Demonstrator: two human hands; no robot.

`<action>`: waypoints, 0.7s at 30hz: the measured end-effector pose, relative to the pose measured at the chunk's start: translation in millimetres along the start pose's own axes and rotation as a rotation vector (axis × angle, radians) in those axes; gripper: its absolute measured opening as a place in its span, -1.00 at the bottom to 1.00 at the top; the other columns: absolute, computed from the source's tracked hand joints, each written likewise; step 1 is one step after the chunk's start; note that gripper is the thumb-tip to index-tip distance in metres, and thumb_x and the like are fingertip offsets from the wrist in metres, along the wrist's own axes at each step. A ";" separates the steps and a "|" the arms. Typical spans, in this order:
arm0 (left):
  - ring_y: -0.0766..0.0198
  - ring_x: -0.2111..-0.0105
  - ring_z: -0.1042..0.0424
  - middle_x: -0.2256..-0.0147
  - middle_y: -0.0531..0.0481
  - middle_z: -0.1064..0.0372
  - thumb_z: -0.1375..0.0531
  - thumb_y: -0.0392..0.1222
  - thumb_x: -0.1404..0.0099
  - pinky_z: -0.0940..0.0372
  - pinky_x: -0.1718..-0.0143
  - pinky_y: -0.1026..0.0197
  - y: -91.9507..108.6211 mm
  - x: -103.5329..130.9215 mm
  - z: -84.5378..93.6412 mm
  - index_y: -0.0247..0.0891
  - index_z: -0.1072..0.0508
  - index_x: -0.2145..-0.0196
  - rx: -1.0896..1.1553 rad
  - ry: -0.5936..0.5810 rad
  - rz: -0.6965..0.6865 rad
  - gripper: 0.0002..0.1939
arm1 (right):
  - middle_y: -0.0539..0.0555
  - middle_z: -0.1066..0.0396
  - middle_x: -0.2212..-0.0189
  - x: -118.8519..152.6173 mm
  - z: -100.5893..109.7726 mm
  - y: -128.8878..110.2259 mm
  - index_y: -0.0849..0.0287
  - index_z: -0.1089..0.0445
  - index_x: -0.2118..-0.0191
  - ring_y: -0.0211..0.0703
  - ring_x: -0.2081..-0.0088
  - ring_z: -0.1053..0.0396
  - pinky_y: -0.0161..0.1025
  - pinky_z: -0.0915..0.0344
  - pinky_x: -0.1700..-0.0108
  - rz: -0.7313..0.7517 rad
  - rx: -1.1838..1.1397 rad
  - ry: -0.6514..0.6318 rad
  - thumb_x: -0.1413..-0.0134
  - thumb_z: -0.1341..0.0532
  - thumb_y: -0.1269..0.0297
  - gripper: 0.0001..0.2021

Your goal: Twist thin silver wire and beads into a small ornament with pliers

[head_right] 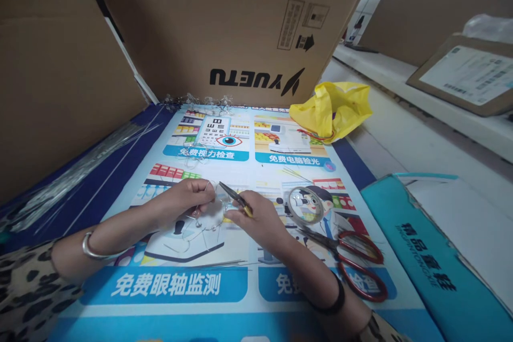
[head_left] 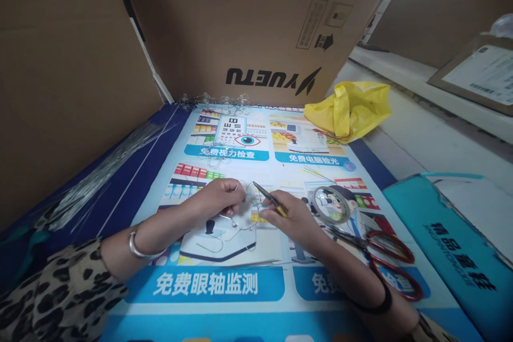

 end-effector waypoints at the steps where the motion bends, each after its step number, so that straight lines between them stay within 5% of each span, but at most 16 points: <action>1: 0.47 0.69 -0.14 0.68 0.17 -0.20 -0.13 -0.18 -0.08 -0.03 0.63 0.38 -0.3 0.3 -1.1 -0.28 -0.26 0.54 0.000 -0.007 0.001 -0.85 | -0.04 -0.34 0.47 0.2 -0.3 -0.7 0.16 -0.31 0.38 -0.25 0.40 -0.30 -0.34 -0.15 0.35 0.009 -0.020 -0.002 0.02 -0.17 0.22 -0.88; 21: 0.45 0.67 -0.19 0.63 0.14 -0.28 -0.08 -0.19 -0.08 -0.11 0.61 0.37 -3.3 0.8 -8.5 -0.26 -0.24 0.53 -0.071 0.057 -0.049 -0.89 | -0.08 -0.26 0.46 3.5 -18.2 6.9 0.16 -0.24 0.27 -0.31 0.41 -0.24 -0.36 -0.19 0.36 -0.132 -0.514 0.055 0.09 -0.18 0.33 -0.81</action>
Point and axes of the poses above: each hand's wrist, its own x-axis away from the middle knuckle, its own z-axis out of the back of the hand, y = z × x, the point moved 7 cm from there along -x, towards the middle knuckle
